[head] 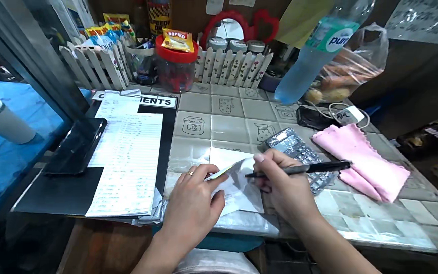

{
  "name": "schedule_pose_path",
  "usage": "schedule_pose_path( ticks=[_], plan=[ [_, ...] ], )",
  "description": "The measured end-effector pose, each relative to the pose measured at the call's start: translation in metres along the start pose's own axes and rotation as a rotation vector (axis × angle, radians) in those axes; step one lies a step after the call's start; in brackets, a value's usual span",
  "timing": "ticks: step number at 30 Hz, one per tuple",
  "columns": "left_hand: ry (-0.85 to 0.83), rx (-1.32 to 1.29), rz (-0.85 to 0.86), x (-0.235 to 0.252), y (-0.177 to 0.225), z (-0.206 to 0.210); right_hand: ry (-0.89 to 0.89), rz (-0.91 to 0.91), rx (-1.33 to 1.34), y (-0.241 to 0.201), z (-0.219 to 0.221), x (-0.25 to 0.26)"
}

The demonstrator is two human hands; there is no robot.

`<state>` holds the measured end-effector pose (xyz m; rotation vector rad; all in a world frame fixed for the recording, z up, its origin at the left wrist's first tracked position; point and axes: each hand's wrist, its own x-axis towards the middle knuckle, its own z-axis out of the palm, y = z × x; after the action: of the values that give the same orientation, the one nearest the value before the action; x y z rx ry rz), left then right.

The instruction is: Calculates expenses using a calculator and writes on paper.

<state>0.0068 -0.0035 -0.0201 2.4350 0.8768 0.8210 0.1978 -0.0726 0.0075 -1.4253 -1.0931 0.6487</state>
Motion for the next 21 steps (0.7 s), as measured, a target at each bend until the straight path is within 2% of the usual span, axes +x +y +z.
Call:
schedule_pose_path(
  ticks=[3, 6, 9, 12, 14, 16, 21],
  plan=[
    [0.073, 0.0, -0.044, -0.001, 0.001, 0.0, 0.092, 0.058, 0.199, -0.002, -0.004, 0.001],
    [0.162, -0.026, -0.094, -0.002, 0.002, -0.001, 0.185, 0.06, 0.254, -0.003, -0.007, 0.0],
    [0.263, -0.219, -0.158, -0.005, 0.003, -0.009, 0.229, 0.054, 0.285, -0.003, -0.009, 0.0],
    [0.39, -0.528, -0.22, -0.008, 0.001, -0.018, 0.233, 0.032, 0.282, -0.002, -0.011, 0.0],
    [0.473, -0.692, -0.196, -0.009, 0.001, -0.019, 0.185, -0.046, 0.192, 0.0, -0.011, -0.001],
    [0.532, -0.737, -0.157, -0.01, 0.002, -0.019, 0.122, -0.179, 0.032, 0.001, -0.01, -0.004],
    [0.563, -0.567, -0.132, -0.011, 0.001, -0.015, 0.025, -0.486, -0.479, 0.013, -0.003, -0.005]
  ],
)
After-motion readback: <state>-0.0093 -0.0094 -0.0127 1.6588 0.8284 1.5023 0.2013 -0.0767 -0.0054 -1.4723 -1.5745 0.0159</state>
